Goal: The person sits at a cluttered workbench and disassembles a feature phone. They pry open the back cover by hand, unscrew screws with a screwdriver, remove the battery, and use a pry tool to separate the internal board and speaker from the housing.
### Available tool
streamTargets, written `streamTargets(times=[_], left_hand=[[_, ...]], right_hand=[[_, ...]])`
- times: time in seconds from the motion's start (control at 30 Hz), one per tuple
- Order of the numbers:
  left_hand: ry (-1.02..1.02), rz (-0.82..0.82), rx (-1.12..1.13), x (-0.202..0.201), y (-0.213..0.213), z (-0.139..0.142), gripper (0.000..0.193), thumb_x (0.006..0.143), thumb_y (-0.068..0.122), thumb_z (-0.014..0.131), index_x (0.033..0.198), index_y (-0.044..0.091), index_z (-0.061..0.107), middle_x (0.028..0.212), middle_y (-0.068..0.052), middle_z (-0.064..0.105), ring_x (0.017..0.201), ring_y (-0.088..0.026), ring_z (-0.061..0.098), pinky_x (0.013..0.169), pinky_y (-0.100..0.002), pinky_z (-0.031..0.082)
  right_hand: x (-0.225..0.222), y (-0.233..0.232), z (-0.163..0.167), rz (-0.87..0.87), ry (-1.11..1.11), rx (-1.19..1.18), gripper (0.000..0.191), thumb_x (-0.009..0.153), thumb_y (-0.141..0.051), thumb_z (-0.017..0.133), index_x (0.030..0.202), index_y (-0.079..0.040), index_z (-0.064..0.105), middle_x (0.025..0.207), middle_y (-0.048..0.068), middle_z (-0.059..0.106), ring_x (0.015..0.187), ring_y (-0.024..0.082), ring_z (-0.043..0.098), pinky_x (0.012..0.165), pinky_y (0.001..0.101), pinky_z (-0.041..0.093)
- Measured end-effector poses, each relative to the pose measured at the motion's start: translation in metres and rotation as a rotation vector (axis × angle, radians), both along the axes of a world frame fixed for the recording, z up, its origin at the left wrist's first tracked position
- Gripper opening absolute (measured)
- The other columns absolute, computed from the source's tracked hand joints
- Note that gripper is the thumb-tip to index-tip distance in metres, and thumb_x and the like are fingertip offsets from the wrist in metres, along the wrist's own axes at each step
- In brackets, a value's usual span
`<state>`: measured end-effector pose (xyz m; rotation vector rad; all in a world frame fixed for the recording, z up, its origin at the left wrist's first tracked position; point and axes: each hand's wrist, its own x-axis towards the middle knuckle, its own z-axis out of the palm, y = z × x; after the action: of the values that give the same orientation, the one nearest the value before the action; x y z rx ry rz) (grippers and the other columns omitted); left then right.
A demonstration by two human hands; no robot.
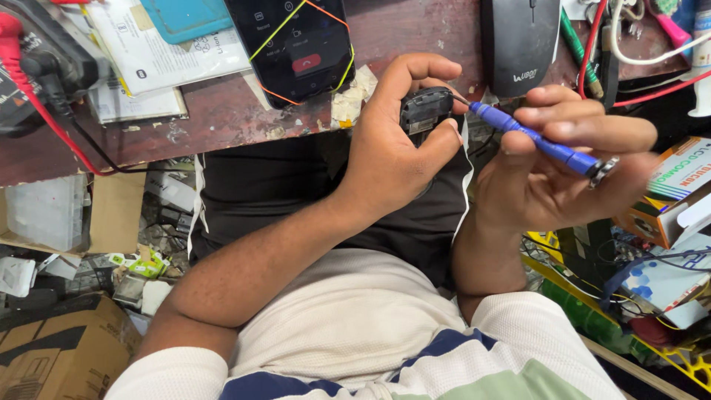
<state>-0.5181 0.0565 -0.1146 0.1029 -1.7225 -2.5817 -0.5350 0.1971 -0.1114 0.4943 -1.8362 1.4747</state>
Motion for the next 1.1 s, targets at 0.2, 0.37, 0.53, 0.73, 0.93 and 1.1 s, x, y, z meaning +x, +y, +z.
streamTargets(times=[0.2, 0.37, 0.53, 0.73, 0.93, 1.1], left_hand=[[-0.004, -0.003, 0.012, 0.000, 0.001, 0.000, 0.040, 0.096, -0.006, 0.067, 0.131, 0.006, 0.053, 0.111, -0.005, 0.063, 0.104, -0.009, 0.069, 0.094, -0.024, 0.058], [0.012, -0.009, 0.036, 0.000, -0.001, 0.000, 0.040, 0.097, -0.006, 0.067, 0.132, 0.006, 0.051, 0.111, -0.004, 0.064, 0.105, -0.008, 0.068, 0.095, -0.024, 0.058], [-0.011, -0.016, 0.020, 0.002, -0.001, -0.001, 0.041, 0.096, -0.006, 0.068, 0.132, 0.005, 0.051, 0.109, -0.005, 0.067, 0.101, -0.008, 0.067, 0.093, -0.023, 0.058], [-0.096, -0.092, 0.159, 0.000, -0.009, 0.010, 0.051, 0.094, -0.008, 0.061, 0.141, 0.006, 0.048, 0.111, -0.009, 0.065, 0.093, -0.011, 0.069, 0.092, -0.028, 0.059], [0.222, 0.011, -0.456, 0.009, -0.025, 0.050, 0.055, 0.094, -0.009, 0.055, 0.143, 0.006, 0.035, 0.131, -0.015, 0.049, 0.118, -0.026, 0.060, 0.109, -0.034, 0.050], [0.368, 0.121, -0.984, -0.009, -0.027, 0.068, 0.043, 0.097, -0.005, 0.060, 0.134, 0.005, 0.042, 0.117, -0.010, 0.059, 0.100, -0.029, 0.062, 0.092, -0.037, 0.051]], right_hand=[[0.002, -0.003, -0.002, 0.008, -0.015, 0.009, 0.083, 0.104, 0.000, 0.070, 0.161, -0.041, 0.026, 0.117, 0.010, 0.062, 0.085, 0.025, 0.071, 0.080, 0.0389, 0.061], [0.004, -0.006, 0.000, -0.031, -0.033, -0.100, 0.088, 0.104, -0.001, 0.074, 0.163, -0.031, 0.016, 0.117, 0.011, 0.059, 0.083, 0.027, 0.073, 0.074, 0.0378, 0.064], [0.010, 0.000, 0.005, -0.045, -0.035, -0.160, 0.088, 0.107, -0.001, 0.073, 0.167, -0.027, 0.014, 0.121, 0.014, 0.059, 0.083, 0.030, 0.073, 0.073, 0.0365, 0.062], [0.000, 0.007, 0.005, -0.057, 0.032, -0.181, 0.079, 0.104, 0.003, 0.071, 0.161, -0.020, 0.021, 0.118, 0.015, 0.058, 0.077, 0.031, 0.069, 0.070, 0.0356, 0.058], [-0.008, 0.019, 0.015, -0.084, 0.098, -0.206, 0.069, 0.102, 0.005, 0.071, 0.149, -0.011, 0.023, 0.119, 0.018, 0.057, 0.080, 0.030, 0.069, 0.073, 0.0359, 0.062], [-0.007, 0.033, 0.017, -0.082, 0.080, -0.229, 0.063, 0.106, 0.006, 0.071, 0.149, -0.009, 0.028, 0.118, 0.021, 0.060, 0.083, 0.032, 0.070, 0.075, 0.0354, 0.061]])
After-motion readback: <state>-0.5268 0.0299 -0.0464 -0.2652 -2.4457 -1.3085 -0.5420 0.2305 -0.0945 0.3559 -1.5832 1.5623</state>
